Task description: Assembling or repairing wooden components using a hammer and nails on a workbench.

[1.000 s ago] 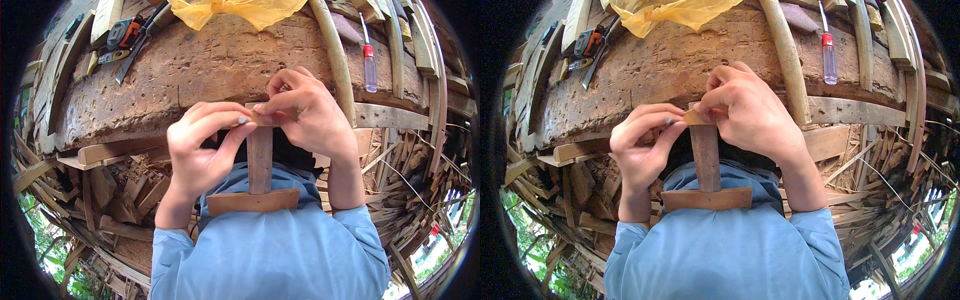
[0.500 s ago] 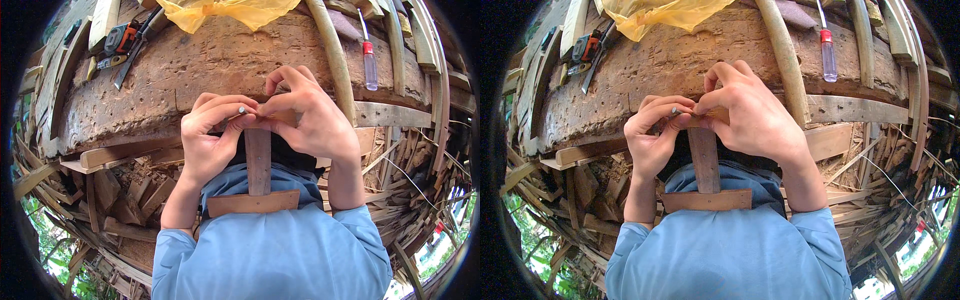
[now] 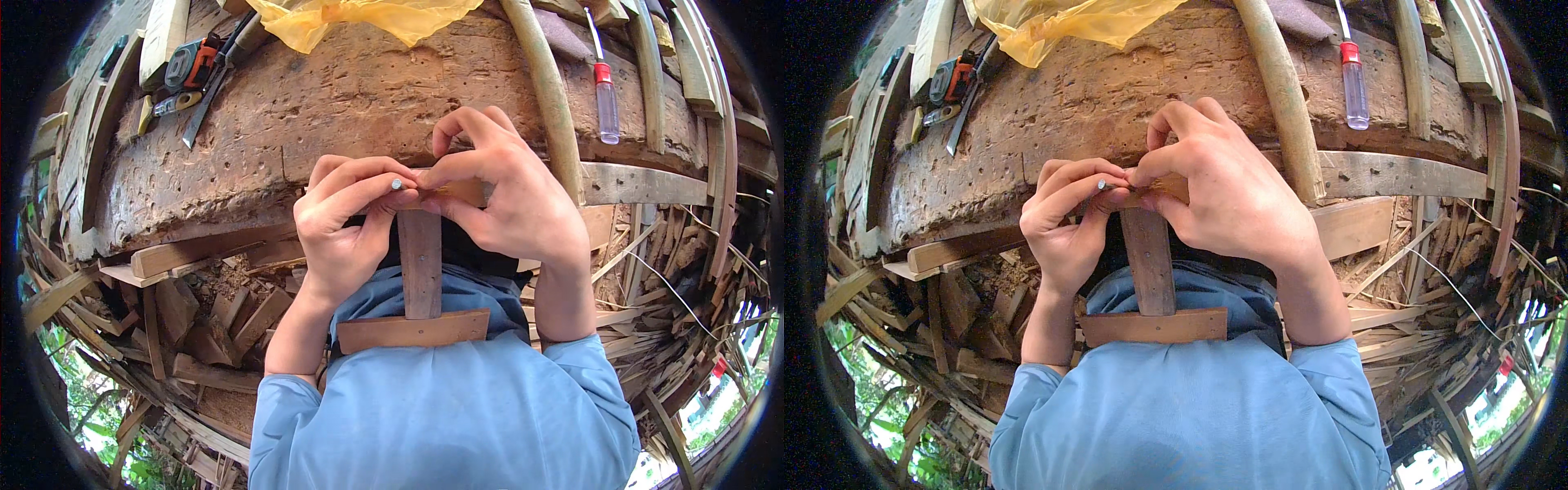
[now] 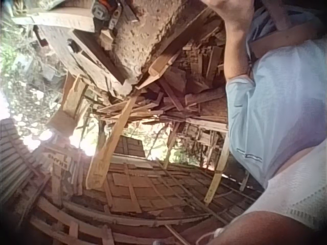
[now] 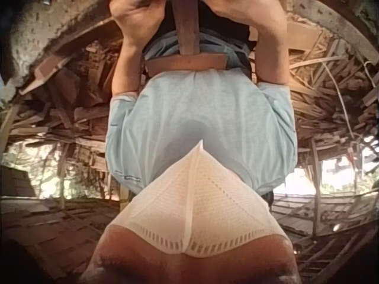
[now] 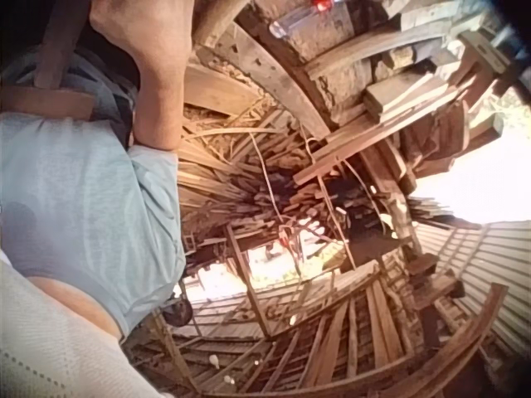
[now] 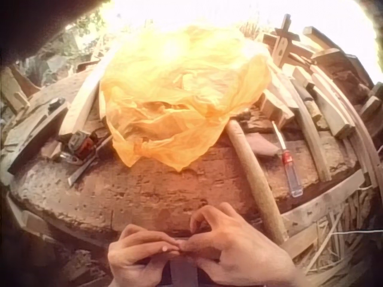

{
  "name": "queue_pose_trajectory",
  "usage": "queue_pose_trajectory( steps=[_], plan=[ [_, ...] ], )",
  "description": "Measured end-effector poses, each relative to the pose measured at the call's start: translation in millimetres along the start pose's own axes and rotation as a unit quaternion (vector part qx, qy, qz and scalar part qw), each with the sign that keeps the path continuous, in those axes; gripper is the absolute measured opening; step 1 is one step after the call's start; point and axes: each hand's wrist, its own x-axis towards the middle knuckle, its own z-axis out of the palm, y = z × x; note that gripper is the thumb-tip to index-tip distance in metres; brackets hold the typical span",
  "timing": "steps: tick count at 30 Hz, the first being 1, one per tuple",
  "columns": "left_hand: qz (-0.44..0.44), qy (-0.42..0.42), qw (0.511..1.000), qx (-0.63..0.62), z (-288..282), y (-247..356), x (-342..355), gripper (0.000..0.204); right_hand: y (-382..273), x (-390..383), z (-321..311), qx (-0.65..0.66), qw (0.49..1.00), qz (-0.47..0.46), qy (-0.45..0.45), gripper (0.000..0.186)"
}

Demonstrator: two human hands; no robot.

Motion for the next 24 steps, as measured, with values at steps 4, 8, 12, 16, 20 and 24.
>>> queue_pose_trajectory(
  steps=[4, 8, 12, 16, 20, 24],
  plan=[
    [0.014, 0.012, 1.000, 0.011, 3, 0, -1, 0.018, 2, 0, 1, 0.002, 1.000, 0.000, 0.005, 0.018],
    [0.070, 0.035, 0.995, 0.057, 5, -1, 0, 0.021, 1, 0, 0, 0.001, 1.000, 0.000, 0.003, 0.018],
    [0.102, 0.044, 0.990, 0.091, 7, 1, -3, 0.020, 0, 0, -1, -0.001, 1.000, -0.002, -0.001, 0.017],
    [0.135, 0.047, 0.981, 0.128, 8, 2, -4, 0.022, -1, -1, 1, -0.004, 1.000, -0.006, 0.010, 0.017],
    [0.136, 0.045, 0.980, 0.139, 9, 8, -3, 0.015, -5, -3, 1, 0.007, 1.000, 0.001, 0.007, 0.017],
    [0.140, 0.040, 0.977, 0.155, 8, 11, -2, 0.015, -5, -5, 4, 0.013, 1.000, -0.002, 0.015, 0.017]
  ],
)
